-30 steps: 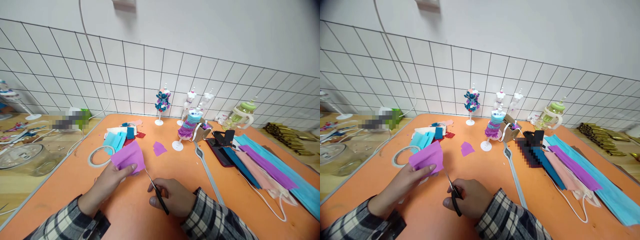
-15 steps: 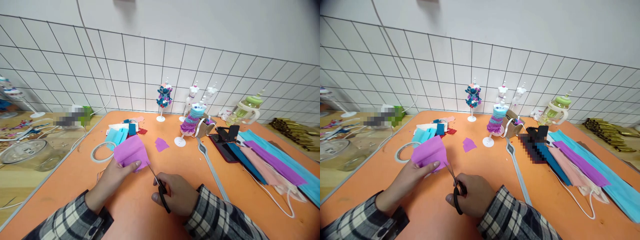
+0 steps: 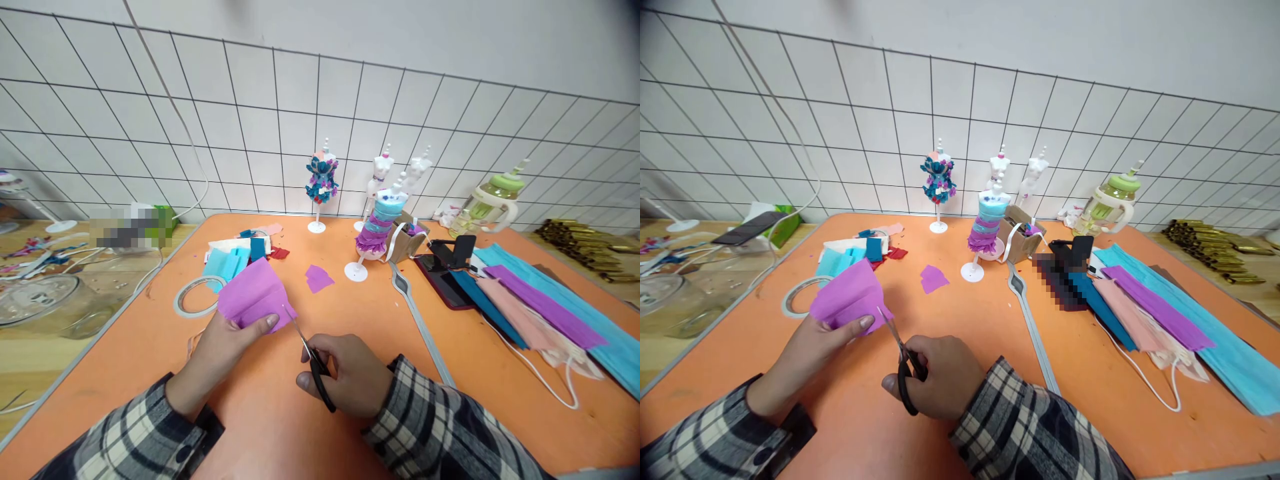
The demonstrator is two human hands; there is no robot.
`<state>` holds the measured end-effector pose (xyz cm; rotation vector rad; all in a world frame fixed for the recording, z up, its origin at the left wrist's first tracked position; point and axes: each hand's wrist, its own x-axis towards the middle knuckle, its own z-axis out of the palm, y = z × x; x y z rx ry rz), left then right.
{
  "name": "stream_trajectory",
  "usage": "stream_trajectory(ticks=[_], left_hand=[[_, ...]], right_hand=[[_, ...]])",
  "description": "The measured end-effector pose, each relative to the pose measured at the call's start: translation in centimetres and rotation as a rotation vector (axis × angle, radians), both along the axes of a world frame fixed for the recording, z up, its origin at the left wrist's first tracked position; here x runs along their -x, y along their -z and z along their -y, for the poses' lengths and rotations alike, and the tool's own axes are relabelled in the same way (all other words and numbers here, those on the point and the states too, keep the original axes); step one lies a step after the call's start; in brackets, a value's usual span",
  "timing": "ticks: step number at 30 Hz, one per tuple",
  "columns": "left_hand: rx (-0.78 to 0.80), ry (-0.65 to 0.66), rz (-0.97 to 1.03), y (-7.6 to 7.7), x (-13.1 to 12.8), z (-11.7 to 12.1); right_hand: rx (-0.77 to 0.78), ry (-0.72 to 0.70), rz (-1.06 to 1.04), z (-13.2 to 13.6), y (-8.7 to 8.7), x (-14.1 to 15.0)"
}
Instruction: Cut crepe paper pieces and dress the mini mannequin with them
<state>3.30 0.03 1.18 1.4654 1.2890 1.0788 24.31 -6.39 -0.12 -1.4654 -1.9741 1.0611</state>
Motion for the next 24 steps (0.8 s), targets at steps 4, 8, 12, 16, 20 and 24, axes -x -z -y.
stream_trajectory(ticks=[4, 8, 12, 16, 20, 24], left_hand=[[-0.002, -0.009, -0.001, -0.32, -0.17, 0.12], [-0.004, 0.004, -0.006, -0.3, -0.11, 0.09], [-0.001, -0.004, -0.009, -0.18, -0.01, 0.04], [0.0, -0.002, 0.002, -0.13, -0.01, 0.01], [0.003, -0.007, 0.005, -0.12, -0.03, 0.05], [-0.006, -0.032, -0.006, 0.09, 0.09, 0.03]], right_hand=[[0.005, 0.016, 0.006, 0.01, -0.03, 0.01], [0.009, 0.023, -0.004, -0.06, 0.17, 0.01], [0.007, 0.026, -0.027, -0.04, 0.41, 0.01], [0.009, 0.024, -0.043, 0.07, 0.48, 0.13], [0.014, 0.009, -0.046, 0.11, 0.31, 0.27], [0.013, 0.004, -0.05, 0.07, 0.05, 0.19]])
